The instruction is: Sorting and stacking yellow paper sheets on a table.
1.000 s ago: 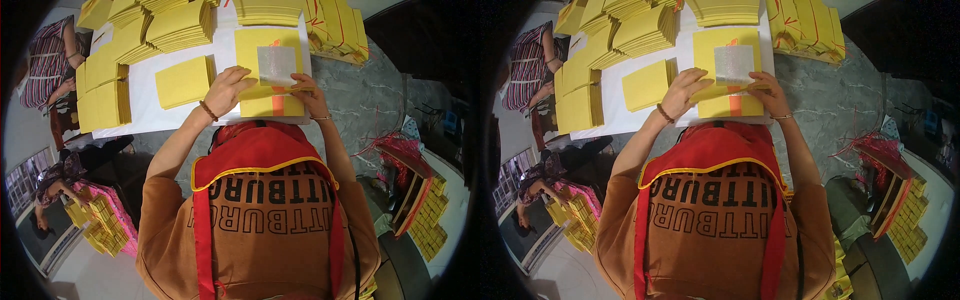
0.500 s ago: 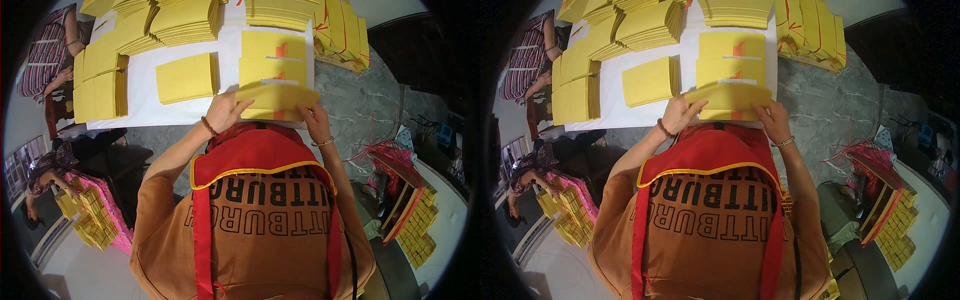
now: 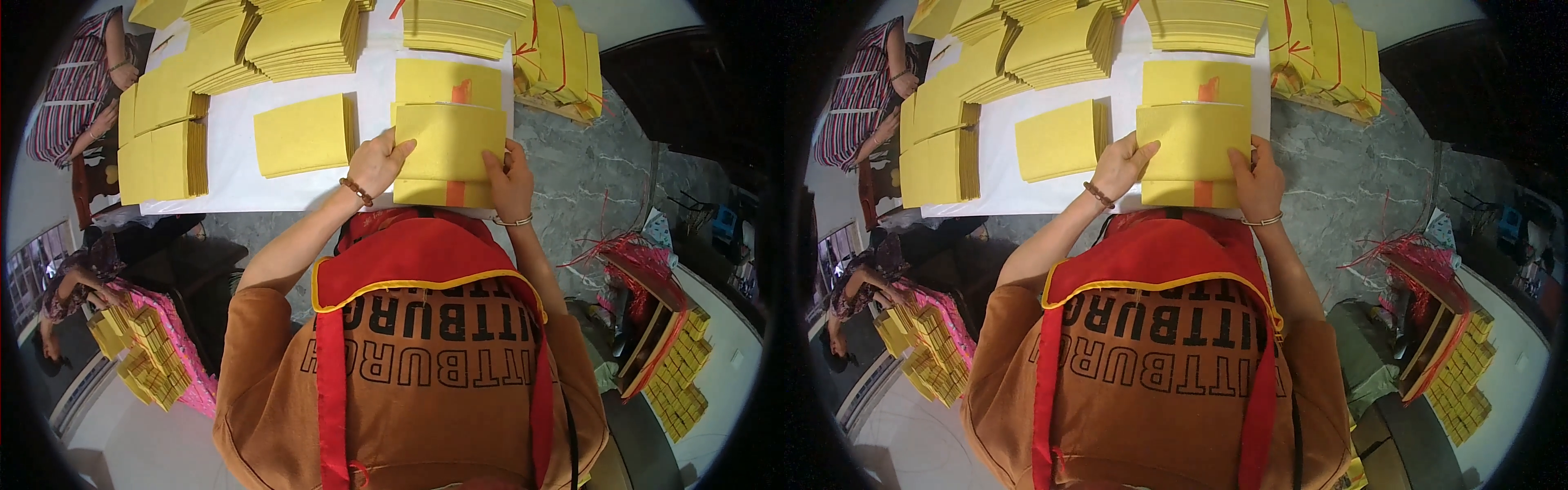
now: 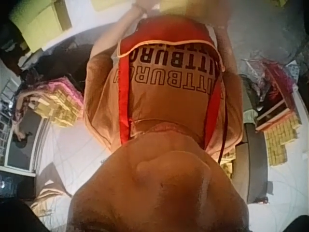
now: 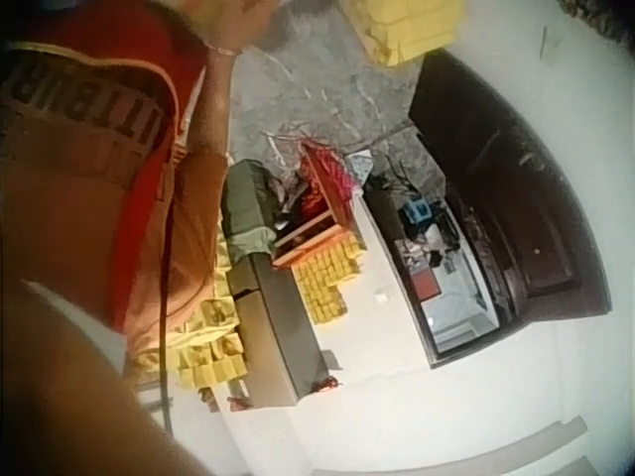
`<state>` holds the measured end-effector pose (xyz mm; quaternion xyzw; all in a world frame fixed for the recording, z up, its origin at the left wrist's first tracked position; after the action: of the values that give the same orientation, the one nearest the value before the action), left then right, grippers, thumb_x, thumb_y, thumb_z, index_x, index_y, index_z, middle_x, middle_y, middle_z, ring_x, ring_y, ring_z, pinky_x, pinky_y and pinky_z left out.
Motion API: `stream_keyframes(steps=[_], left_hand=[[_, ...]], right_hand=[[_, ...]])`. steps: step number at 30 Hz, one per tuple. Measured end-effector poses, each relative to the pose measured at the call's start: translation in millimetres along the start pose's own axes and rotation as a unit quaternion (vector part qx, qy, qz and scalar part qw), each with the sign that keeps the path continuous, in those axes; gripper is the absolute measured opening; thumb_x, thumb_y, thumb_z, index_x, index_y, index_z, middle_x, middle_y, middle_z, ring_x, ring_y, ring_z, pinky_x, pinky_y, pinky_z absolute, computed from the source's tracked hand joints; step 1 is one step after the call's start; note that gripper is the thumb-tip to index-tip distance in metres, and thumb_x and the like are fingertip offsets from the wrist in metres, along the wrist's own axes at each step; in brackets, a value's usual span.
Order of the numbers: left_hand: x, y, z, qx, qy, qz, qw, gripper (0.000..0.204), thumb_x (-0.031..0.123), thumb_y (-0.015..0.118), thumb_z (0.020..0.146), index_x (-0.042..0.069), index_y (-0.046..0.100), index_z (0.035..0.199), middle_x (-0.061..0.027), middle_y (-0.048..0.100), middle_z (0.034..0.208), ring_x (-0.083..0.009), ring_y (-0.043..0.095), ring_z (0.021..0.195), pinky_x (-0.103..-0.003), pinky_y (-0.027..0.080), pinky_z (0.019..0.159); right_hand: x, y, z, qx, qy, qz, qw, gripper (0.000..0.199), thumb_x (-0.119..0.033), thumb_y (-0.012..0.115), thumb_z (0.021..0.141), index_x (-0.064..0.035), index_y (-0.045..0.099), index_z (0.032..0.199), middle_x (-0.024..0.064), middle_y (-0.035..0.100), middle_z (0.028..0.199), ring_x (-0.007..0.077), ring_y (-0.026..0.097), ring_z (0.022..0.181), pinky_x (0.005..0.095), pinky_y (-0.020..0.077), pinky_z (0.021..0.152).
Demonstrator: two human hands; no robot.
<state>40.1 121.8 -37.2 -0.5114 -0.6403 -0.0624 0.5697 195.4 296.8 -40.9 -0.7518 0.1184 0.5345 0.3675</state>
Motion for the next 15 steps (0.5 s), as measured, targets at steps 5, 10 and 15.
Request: stream_keyframes(steps=[5, 10, 15], left_hand=[[3.4, -1.8, 2.0, 0.017, -0.005, 0.029, 0.999, 0.037, 0.038, 0.053, 0.087, 0.002, 0.058, 0.089, -0.0178, 0.059, 0.064, -0.0374, 0.058, 0.063, -0.045, 0.043, 0.056], [1.4, -1.5, 6.0, 0.026, -0.005, 0.033, 0.999, 0.038, 0.038, 0.054, 0.087, 0.0, 0.051, 0.088, -0.0184, 0.057, 0.06, -0.0373, 0.057, 0.06, -0.045, 0.042, 0.053], [-1.2, -2.1, 7.1, 0.039, 0.009, 0.04, 0.998, 0.04, 0.038, 0.056, 0.086, 0.0, 0.044, 0.086, -0.0183, 0.054, 0.058, -0.0361, 0.056, 0.056, -0.044, 0.041, 0.048]], right_hand=[[-15.2, -1.3, 1.2, 0.019, 0.043, -0.063, 0.997, 0.043, -0.012, 0.061, 0.084, -0.0022, 0.047, 0.124, 0.0049, 0.065, 0.077, 0.0084, 0.057, 0.069, 0.0205, 0.0434, 0.063], [2.0, 3.7, 6.6, 0.02, -0.015, -0.058, 0.998, 0.045, -0.012, 0.062, 0.082, -0.0049, 0.051, 0.125, 0.0005, 0.059, 0.069, 0.0061, 0.05, 0.061, 0.0203, 0.0386, 0.055], [-4.8, 5.8, 5.5, 0.056, -0.052, -0.043, 0.996, 0.042, -0.013, 0.063, 0.082, -0.0052, 0.055, 0.122, 0.0019, 0.06, 0.073, 0.0061, 0.052, 0.065, 0.0212, 0.0415, 0.058]])
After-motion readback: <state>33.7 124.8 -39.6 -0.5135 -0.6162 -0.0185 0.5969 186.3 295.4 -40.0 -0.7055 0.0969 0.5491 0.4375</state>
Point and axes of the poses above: each hand's wrist, its own z-axis towards the middle knuckle, its own y-axis out of the palm, x = y × z, the point moved 2 cm from there along z, towards the middle knuckle
